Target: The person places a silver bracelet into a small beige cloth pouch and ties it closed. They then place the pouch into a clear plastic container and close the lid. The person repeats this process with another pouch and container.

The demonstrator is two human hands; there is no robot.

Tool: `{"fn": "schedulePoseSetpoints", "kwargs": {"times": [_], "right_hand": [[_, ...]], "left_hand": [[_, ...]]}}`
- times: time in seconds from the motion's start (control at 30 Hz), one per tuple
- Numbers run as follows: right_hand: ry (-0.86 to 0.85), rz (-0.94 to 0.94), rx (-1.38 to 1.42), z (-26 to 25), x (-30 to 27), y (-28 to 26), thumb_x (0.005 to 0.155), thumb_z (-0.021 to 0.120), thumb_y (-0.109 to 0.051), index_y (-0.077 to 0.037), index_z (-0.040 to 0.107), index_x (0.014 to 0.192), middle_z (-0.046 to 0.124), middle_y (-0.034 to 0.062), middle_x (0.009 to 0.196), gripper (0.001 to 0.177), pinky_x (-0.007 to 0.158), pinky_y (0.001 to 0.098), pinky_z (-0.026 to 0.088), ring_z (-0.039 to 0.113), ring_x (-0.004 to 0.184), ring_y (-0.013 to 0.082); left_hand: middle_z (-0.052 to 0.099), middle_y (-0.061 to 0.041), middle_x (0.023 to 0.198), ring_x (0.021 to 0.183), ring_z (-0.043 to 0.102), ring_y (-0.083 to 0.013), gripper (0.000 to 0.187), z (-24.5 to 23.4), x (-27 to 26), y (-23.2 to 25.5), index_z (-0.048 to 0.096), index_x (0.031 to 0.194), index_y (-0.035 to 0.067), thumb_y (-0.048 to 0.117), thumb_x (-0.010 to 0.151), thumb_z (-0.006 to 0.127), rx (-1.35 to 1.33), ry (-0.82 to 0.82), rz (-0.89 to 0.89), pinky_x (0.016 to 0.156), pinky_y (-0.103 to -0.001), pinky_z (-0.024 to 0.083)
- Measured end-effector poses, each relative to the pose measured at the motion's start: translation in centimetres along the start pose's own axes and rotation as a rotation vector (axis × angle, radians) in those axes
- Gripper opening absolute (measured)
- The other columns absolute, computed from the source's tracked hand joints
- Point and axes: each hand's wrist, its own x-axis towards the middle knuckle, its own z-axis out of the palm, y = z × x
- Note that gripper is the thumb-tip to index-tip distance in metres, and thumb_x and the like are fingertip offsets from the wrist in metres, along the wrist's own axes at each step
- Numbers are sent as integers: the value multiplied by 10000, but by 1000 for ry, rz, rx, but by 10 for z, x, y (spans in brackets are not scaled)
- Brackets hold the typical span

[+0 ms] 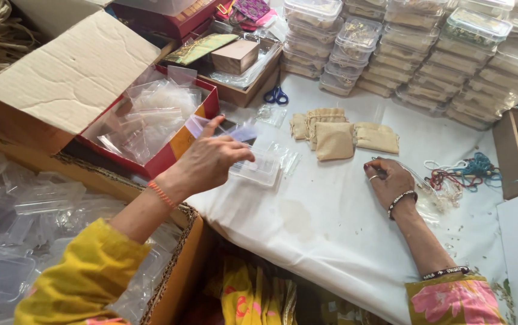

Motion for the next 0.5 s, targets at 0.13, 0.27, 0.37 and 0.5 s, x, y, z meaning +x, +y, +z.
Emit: {"fn": "schedulePoseSetpoints", "kwargs": {"times": [0.13, 0.27, 0.37, 0.5], "right_hand": [[-5, -26, -27, 0, 0, 1, 956, 693, -288, -119, 766, 1067, 747, 65, 1103, 215, 835, 351, 556, 730, 890, 203], [-5, -15, -22, 1, 0, -1, 955, 693, -297, -118, 764, 1058, 745, 64, 1114, 219, 838, 355, 555, 732, 901, 207], [2, -59, -48, 3, 1, 4, 955, 697, -299, -116, 765, 1071, 736, 76, 1142, 226, 831, 368, 550, 728, 897, 225], [-6, -63, -56, 3, -1, 3, 956, 696, -306, -115, 759, 1084, 742, 81, 1122, 238, 841, 370, 553, 730, 922, 222]], "left_hand": [[787, -11, 1030, 953, 747, -170, 319, -46, -37, 9, 764, 1031, 168, -35, 855, 593, 31, 192, -35, 1096, -476, 439], [775, -25, 1097, 926, 739, -175, 267, -87, -101, 2, 750, 1120, 176, 158, 856, 716, -144, 129, -438, 863, -364, 589], [779, 17, 1143, 975, 735, -137, 319, -111, -160, -13, 742, 1174, 231, 324, 872, 789, -137, -134, -875, 875, -348, 589], [784, -35, 1210, 1101, 743, -177, 426, -65, -311, -115, 690, 1303, 193, 357, 912, 736, -350, -208, -1275, 965, -358, 583]]}}
